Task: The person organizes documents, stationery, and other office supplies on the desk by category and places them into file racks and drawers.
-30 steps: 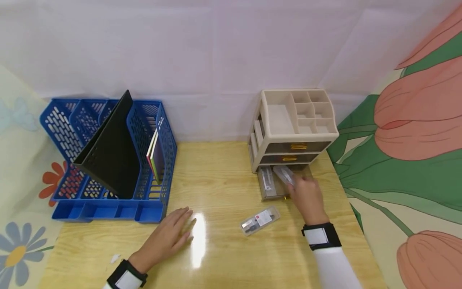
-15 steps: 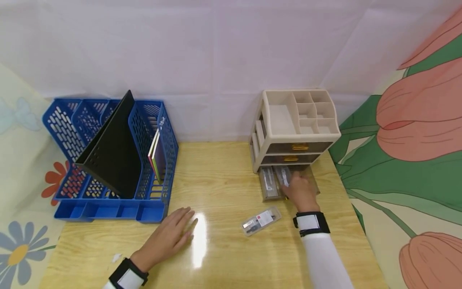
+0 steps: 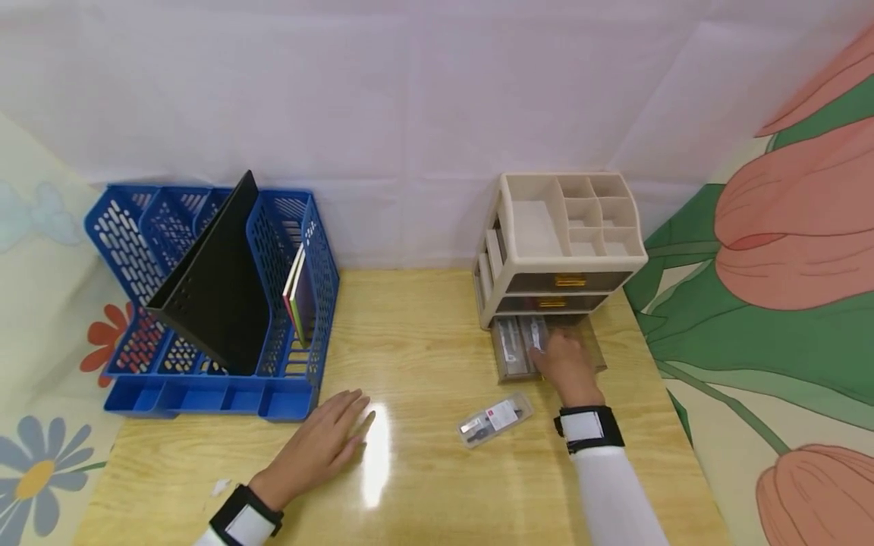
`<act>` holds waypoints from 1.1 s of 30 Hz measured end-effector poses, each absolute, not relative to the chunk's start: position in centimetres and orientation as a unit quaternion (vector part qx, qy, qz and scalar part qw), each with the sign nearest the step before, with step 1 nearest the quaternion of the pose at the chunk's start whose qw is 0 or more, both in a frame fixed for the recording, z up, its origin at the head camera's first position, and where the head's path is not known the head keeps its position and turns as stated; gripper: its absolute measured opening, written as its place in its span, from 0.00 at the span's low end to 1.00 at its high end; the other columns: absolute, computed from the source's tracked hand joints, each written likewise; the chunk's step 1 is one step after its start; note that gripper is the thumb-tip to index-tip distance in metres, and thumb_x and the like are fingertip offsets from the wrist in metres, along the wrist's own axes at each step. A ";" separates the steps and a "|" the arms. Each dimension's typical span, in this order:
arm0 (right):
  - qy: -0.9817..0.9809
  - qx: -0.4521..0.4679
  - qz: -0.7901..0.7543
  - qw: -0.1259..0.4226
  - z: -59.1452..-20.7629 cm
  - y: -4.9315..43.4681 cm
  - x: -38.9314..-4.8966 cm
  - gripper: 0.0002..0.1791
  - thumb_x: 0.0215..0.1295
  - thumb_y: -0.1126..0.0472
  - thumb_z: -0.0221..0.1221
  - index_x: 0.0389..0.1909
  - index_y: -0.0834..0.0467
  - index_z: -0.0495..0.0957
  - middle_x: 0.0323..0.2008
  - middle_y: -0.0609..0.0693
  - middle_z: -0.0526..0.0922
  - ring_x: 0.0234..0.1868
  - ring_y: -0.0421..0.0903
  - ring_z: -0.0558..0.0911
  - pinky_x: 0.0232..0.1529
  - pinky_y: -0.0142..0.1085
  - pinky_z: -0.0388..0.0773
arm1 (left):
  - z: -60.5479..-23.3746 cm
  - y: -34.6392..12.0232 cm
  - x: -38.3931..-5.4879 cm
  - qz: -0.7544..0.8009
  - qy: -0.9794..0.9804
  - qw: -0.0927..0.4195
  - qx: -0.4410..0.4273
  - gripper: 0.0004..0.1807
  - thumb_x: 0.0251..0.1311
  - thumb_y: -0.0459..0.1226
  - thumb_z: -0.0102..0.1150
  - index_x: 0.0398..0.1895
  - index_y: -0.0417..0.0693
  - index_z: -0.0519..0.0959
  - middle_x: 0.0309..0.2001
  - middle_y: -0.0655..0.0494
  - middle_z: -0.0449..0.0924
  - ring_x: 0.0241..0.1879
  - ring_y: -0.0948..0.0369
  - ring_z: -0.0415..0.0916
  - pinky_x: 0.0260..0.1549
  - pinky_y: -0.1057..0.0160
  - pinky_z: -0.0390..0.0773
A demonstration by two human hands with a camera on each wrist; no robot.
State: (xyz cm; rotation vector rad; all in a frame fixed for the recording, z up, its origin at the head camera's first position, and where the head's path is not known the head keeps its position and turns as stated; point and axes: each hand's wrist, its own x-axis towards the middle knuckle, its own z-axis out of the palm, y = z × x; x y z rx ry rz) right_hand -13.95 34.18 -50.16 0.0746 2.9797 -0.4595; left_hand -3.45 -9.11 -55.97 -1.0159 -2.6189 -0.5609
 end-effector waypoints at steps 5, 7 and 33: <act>0.957 -0.120 -0.123 -0.233 -50.4 33.4 -12.0 0.13 0.54 0.67 0.63 0.33 0.75 0.76 0.25 0.69 0.77 0.24 0.65 0.76 0.20 0.56 0.74 | -55.9 -9.1 -3.7 -0.186 -0.906 0.142 -0.352 0.32 0.54 0.40 0.60 0.63 0.37 0.70 0.59 0.37 0.75 0.59 0.43 0.72 0.56 0.43 0.75; 0.937 -0.166 -0.126 -0.280 -50.4 33.1 -11.0 0.10 0.53 0.70 0.61 0.34 0.73 0.78 0.28 0.67 0.77 0.27 0.63 0.76 0.25 0.55 0.76 | -55.8 -9.1 -3.8 -0.184 -0.908 0.141 -0.350 0.32 0.54 0.40 0.60 0.64 0.37 0.69 0.59 0.37 0.75 0.59 0.43 0.72 0.57 0.43 0.75; 0.921 -0.356 -0.109 -0.117 -53.3 31.1 -4.9 0.26 0.47 0.63 0.64 0.52 0.60 0.80 0.50 0.58 0.83 0.50 0.55 0.78 0.49 0.53 0.76 | -55.5 -5.7 -5.8 -0.225 -0.909 0.128 -0.328 0.31 0.57 0.38 0.60 0.65 0.39 0.68 0.61 0.39 0.74 0.61 0.44 0.70 0.60 0.45 0.72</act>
